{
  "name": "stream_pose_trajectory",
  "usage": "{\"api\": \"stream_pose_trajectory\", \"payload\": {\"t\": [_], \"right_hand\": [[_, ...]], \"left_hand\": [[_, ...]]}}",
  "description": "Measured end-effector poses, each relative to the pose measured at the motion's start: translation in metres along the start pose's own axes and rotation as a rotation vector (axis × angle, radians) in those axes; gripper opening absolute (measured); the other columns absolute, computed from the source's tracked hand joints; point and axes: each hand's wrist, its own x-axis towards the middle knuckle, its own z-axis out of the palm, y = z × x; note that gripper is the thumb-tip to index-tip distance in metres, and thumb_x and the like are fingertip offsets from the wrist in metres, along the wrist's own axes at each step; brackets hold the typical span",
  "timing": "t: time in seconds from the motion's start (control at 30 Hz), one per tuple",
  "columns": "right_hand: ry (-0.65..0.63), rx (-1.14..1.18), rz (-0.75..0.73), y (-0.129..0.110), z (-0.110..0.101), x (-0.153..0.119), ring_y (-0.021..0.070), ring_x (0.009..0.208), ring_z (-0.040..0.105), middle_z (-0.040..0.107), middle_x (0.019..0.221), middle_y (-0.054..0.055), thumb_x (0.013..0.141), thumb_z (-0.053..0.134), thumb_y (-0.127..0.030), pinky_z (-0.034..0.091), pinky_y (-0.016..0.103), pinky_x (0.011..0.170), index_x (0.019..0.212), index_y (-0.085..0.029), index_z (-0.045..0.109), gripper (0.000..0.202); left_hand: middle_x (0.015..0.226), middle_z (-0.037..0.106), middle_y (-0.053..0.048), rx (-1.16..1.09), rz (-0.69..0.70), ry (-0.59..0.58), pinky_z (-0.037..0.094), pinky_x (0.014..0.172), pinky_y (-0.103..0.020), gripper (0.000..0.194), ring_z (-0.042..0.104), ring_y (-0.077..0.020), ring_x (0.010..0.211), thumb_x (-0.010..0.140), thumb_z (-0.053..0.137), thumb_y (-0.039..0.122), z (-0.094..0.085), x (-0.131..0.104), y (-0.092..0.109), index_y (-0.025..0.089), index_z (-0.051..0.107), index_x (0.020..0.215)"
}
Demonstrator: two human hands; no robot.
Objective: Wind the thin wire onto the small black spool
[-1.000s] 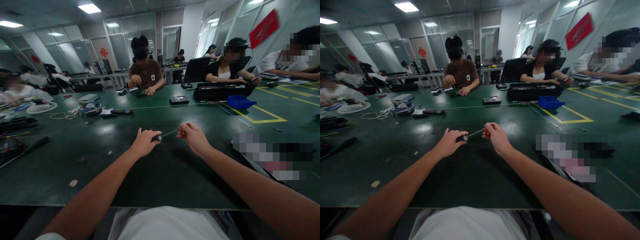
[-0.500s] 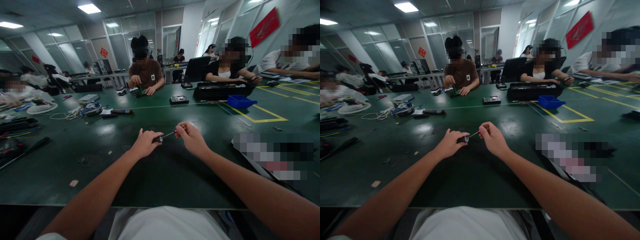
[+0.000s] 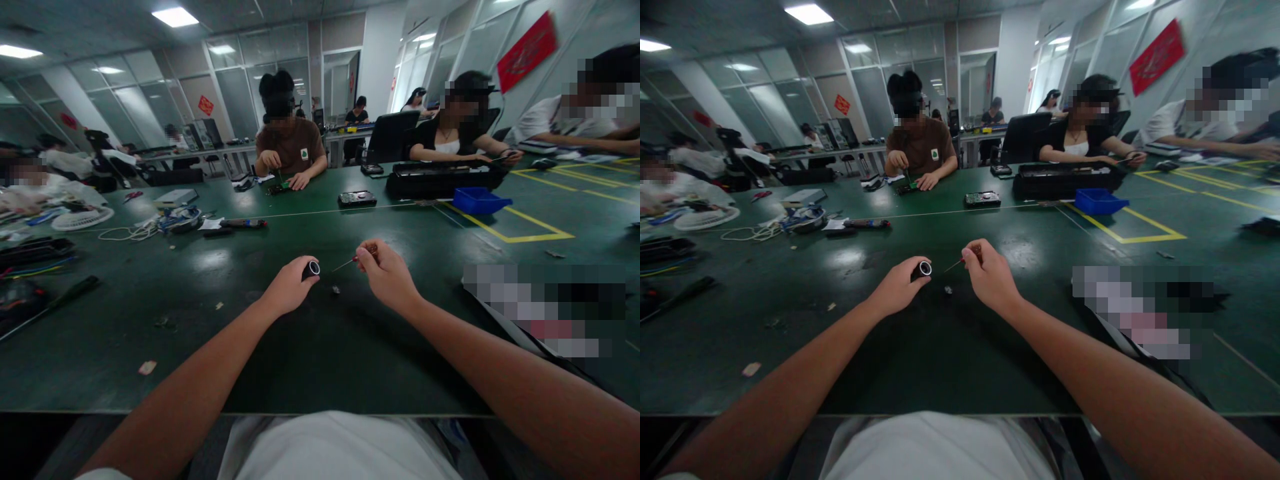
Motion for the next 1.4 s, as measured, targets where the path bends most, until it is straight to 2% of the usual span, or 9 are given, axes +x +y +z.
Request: {"api": "stream_pose_trajectory", "payload": {"t": [0.17, 0.3, 0.43, 0.63, 0.87, 0.97, 1.1, 1.27, 1.4], "right_hand": [[0.019, 0.023, -0.004, 0.0, 0.0, 0.0, 0.0203, 0.073, 0.063, 0.066, 0.078, 0.003, 0.097, 0.046, -0.041, 0.046, 0.035, 0.071, 0.093, -0.023, 0.057, 0.022], [0.036, 0.026, -0.008, -0.001, -0.002, 0.0, 0.0204, 0.073, 0.063, 0.066, 0.077, 0.003, 0.096, 0.047, -0.041, 0.046, 0.036, 0.07, 0.092, -0.023, 0.057, 0.021], [0.036, 0.01, -0.016, -0.002, -0.002, 0.0, 0.0207, 0.073, 0.063, 0.067, 0.077, 0.003, 0.096, 0.048, -0.04, 0.046, 0.035, 0.07, 0.092, -0.023, 0.058, 0.02], [0.034, 0.006, -0.031, -0.002, 0.0, 0.0, 0.0214, 0.073, 0.063, 0.067, 0.076, 0.003, 0.096, 0.048, -0.041, 0.045, 0.036, 0.07, 0.091, -0.023, 0.057, 0.02], [0.029, 0.015, -0.032, -0.001, -0.001, -0.001, 0.0211, 0.075, 0.064, 0.067, 0.079, 0.004, 0.097, 0.048, -0.04, 0.046, 0.035, 0.071, 0.093, -0.023, 0.058, 0.02], [0.034, 0.02, -0.039, 0.0, -0.002, 0.0, 0.0206, 0.074, 0.064, 0.067, 0.079, 0.003, 0.097, 0.048, -0.04, 0.046, 0.035, 0.07, 0.094, -0.022, 0.058, 0.021], [0.029, 0.029, -0.048, 0.0, -0.002, 0.001, 0.02, 0.072, 0.063, 0.066, 0.077, 0.003, 0.096, 0.049, -0.04, 0.045, 0.034, 0.069, 0.093, -0.022, 0.059, 0.021], [0.008, 0.027, -0.048, -0.003, -0.002, -0.001, 0.0199, 0.073, 0.064, 0.067, 0.078, 0.003, 0.097, 0.048, -0.039, 0.046, 0.034, 0.069, 0.094, -0.022, 0.059, 0.02], [0.005, 0.027, -0.051, -0.002, -0.003, -0.001, 0.0201, 0.075, 0.065, 0.067, 0.079, 0.003, 0.097, 0.048, -0.039, 0.047, 0.034, 0.07, 0.096, -0.021, 0.059, 0.021]], "left_hand": [[0.128, 0.061, -0.009, -0.052, -0.038, -0.035, 0.046, 0.103, -0.042, 0.038, 0.059, -0.0245, 0.116, 0.092, 0.054, 0.026, 0.002, -0.003, 0.008, 0.022, 0.051, 0.13], [0.114, 0.065, -0.009, 0.018, -0.12, -0.087, 0.052, 0.085, -0.038, 0.042, 0.063, -0.0246, 0.099, 0.088, 0.063, 0.042, 0.004, -0.006, 0.016, 0.021, 0.053, 0.123], [0.109, 0.066, -0.005, 0.161, -0.03, -0.167, 0.051, 0.079, -0.036, 0.035, 0.063, -0.0245, 0.096, 0.088, 0.063, 0.05, 0.012, -0.006, 0.019, 0.024, 0.06, 0.113], [0.108, 0.065, -0.006, 0.31, 0.077, -0.23, 0.051, 0.078, -0.037, 0.035, 0.063, -0.0267, 0.099, 0.092, 0.057, 0.049, 0.021, -0.004, 0.024, 0.028, 0.063, 0.119], [0.105, 0.067, -0.005, 0.183, 0.083, -0.2, 0.05, 0.078, -0.035, 0.027, 0.062, -0.0243, 0.095, 0.091, 0.058, 0.045, 0.02, -0.003, 0.025, 0.025, 0.066, 0.109], [0.103, 0.068, -0.004, 0.007, 0.042, -0.135, 0.048, 0.08, -0.035, 0.027, 0.062, -0.0224, 0.093, 0.091, 0.057, 0.045, 0.009, -0.002, 0.02, 0.023, 0.066, 0.105], [0.097, 0.066, -0.004, -0.162, -0.066, 0.056, 0.046, 0.081, -0.035, 0.028, 0.06, -0.0214, 0.089, 0.09, 0.056, 0.045, -0.016, 0.002, 0.005, 0.021, 0.064, 0.101], [0.08, 0.057, -0.003, -0.537, -0.267, 0.251, 0.038, 0.056, -0.026, 0.021, 0.051, -0.0148, 0.066, 0.085, 0.057, 0.039, -0.053, 0.005, -0.023, 0.019, 0.058, 0.091], [0.076, 0.052, 0.0, -0.809, -0.347, 0.396, 0.034, 0.049, -0.022, 0.017, 0.046, -0.0123, 0.06, 0.079, 0.06, 0.032, -0.085, -0.004, -0.045, 0.019, 0.053, 0.088]]}}
